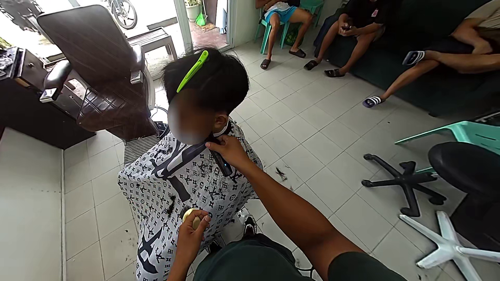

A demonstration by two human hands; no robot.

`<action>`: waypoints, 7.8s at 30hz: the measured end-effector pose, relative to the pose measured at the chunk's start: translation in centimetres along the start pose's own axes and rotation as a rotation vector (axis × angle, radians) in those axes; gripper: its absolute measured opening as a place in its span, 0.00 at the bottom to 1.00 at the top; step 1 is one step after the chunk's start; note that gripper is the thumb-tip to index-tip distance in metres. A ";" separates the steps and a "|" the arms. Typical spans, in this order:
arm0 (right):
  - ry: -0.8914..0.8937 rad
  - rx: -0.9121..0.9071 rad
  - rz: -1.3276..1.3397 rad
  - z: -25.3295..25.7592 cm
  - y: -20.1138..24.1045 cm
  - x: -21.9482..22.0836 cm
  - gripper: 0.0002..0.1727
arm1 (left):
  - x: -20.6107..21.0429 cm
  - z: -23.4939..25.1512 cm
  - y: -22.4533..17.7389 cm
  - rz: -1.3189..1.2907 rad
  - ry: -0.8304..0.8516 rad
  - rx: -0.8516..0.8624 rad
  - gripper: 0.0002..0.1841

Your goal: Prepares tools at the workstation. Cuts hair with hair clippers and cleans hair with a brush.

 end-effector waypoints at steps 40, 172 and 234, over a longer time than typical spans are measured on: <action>0.034 -0.107 0.269 -1.5 4.1 0.5 0.22 | -0.7 -0.7 -1.3 0.010 -0.016 0.057 0.06; -0.054 -0.467 0.391 1.1 2.3 -2.3 0.23 | 4.3 13.9 -16.3 1.096 -0.490 0.731 0.25; 0.079 -0.593 -0.137 -1.9 3.8 -6.0 0.25 | 3.9 12.4 -15.9 1.001 -0.545 0.861 0.25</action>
Point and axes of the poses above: each hand's wrist, its own z-axis towards the middle knuckle, its own x-axis out of the palm, y = z × x, the point moved 6 cm from there along z, towards the middle knuckle
